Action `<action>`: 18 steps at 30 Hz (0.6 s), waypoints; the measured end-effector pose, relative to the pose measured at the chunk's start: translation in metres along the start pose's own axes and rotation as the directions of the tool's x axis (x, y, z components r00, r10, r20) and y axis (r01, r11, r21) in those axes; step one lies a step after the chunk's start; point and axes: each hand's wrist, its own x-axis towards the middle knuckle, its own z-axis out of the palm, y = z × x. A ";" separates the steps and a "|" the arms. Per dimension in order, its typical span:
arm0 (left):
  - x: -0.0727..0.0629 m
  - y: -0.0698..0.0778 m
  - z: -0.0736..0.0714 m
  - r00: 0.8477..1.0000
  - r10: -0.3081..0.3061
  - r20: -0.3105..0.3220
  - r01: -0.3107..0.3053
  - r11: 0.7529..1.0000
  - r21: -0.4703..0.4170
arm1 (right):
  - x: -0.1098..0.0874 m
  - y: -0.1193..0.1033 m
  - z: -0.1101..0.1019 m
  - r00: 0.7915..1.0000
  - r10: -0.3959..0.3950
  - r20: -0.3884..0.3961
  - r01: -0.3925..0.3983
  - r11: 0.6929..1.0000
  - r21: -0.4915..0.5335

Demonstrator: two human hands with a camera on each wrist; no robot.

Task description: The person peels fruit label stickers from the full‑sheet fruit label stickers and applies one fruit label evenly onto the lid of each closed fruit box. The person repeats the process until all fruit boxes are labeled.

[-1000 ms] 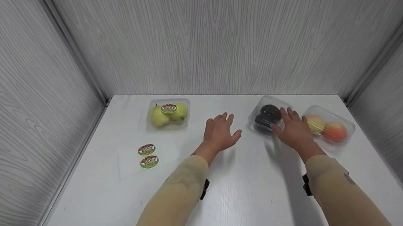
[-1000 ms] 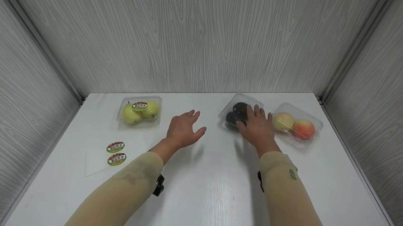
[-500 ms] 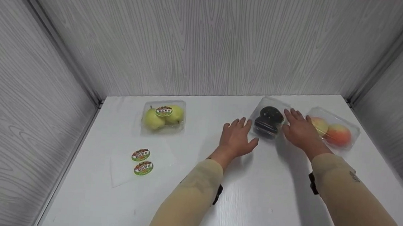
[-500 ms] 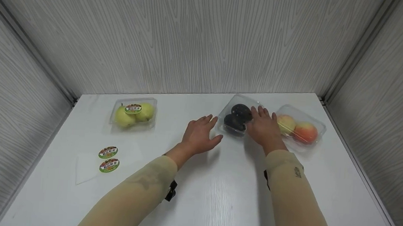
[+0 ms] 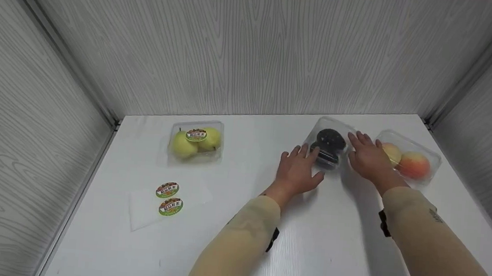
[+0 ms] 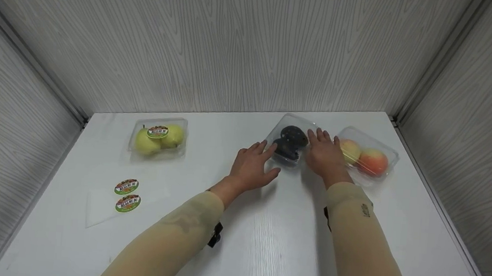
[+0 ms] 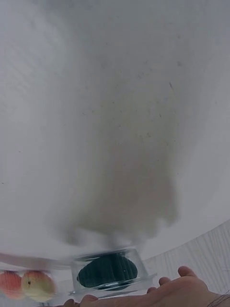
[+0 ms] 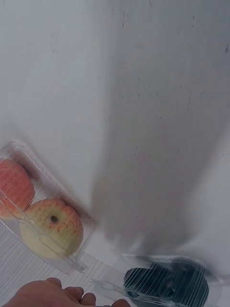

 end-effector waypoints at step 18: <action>0.003 0.005 0.001 1.000 0.000 0.009 -0.001 0.999 0.043 | -0.003 -0.001 0.006 1.000 -0.014 0.008 0.014 1.000 -0.001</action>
